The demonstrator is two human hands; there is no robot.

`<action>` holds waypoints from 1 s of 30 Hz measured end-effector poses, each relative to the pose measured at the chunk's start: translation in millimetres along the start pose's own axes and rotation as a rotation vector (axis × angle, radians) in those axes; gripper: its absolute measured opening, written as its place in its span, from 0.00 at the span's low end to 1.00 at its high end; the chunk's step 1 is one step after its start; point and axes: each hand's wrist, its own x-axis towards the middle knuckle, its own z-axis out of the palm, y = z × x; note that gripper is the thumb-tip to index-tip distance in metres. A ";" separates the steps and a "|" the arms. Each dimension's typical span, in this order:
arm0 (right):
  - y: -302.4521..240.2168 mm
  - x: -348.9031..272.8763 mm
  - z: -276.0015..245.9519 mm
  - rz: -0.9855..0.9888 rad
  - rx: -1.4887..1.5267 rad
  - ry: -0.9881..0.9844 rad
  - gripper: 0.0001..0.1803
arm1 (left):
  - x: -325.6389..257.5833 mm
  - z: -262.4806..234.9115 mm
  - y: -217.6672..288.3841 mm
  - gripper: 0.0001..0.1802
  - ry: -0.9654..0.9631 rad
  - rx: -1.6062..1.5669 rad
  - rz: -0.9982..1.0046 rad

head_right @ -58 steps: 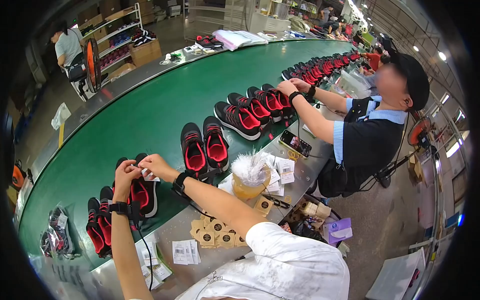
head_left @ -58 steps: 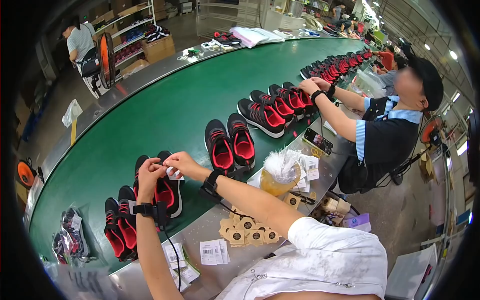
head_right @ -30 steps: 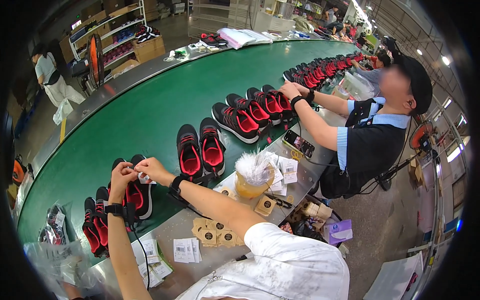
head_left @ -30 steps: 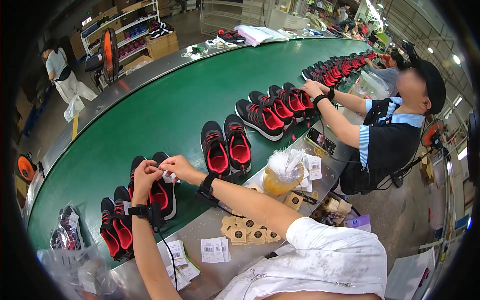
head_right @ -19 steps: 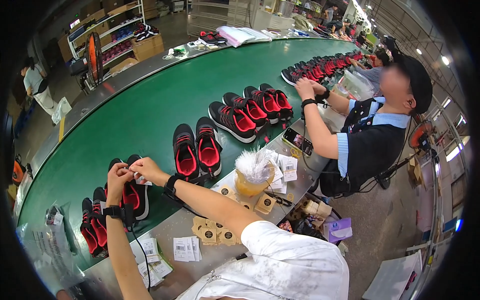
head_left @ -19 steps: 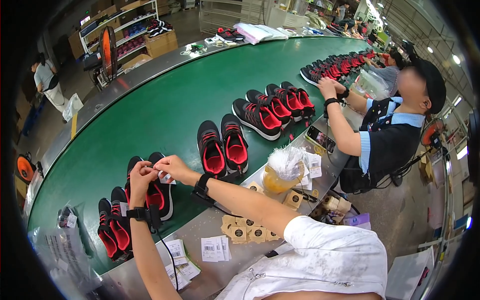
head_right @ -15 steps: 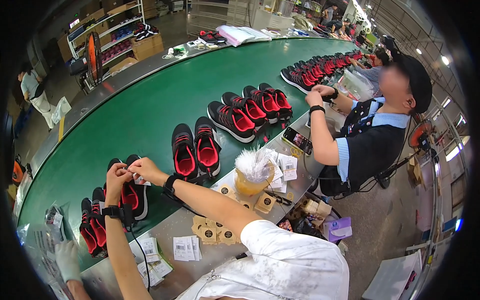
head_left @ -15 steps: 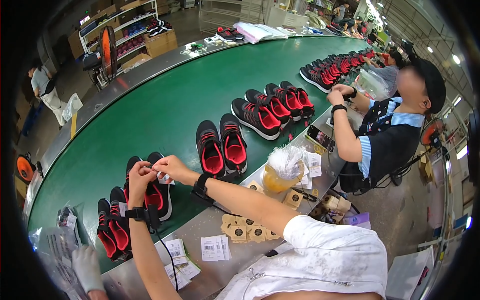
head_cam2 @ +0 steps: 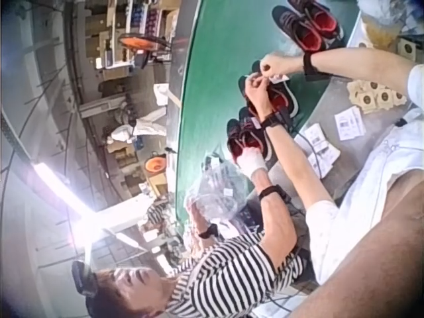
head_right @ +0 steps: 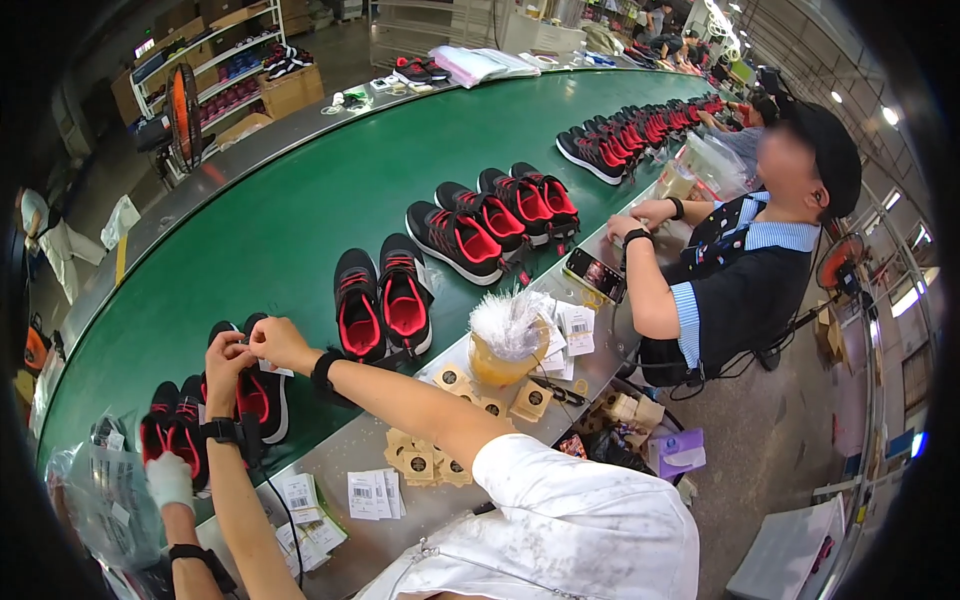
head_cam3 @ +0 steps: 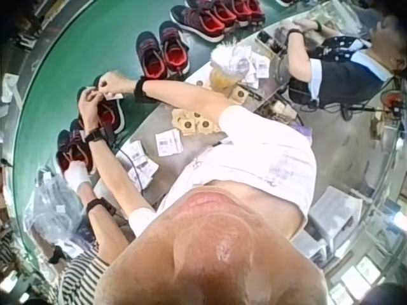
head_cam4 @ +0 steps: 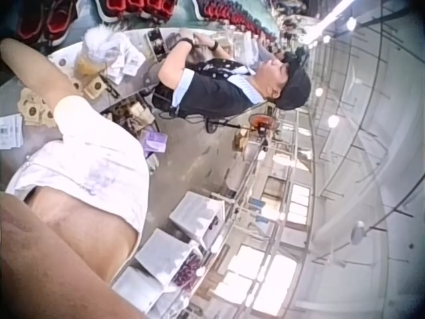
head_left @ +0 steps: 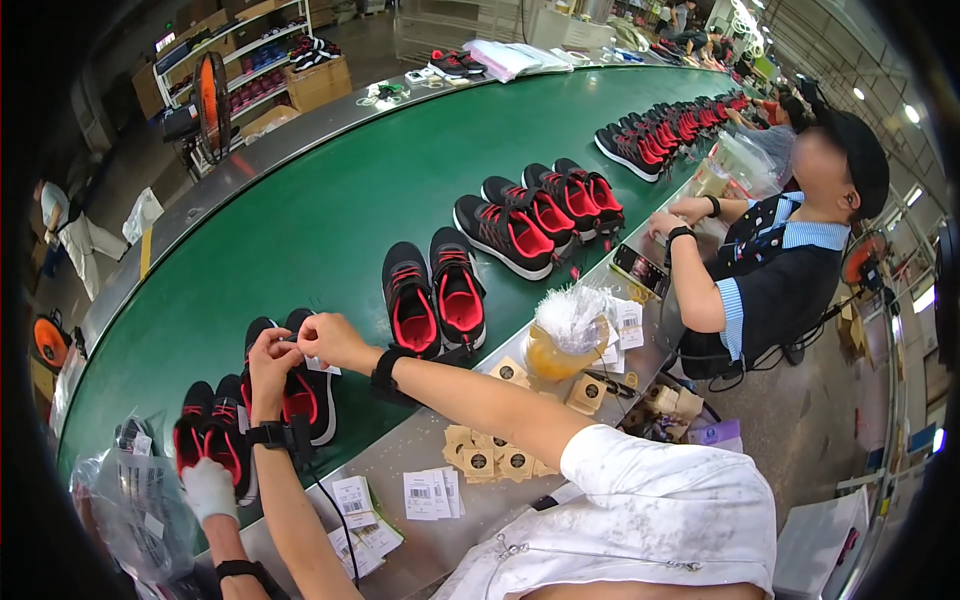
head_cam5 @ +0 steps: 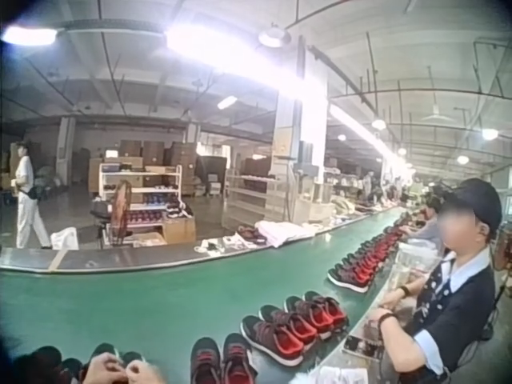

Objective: Attaching identification labels and tags to finished athletic shoes on a factory production line.

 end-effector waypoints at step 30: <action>-76.3 -288.3 -66.0 0.066 -0.516 0.072 0.05 | -219.6 67.1 34.5 0.16 0.116 1.017 0.086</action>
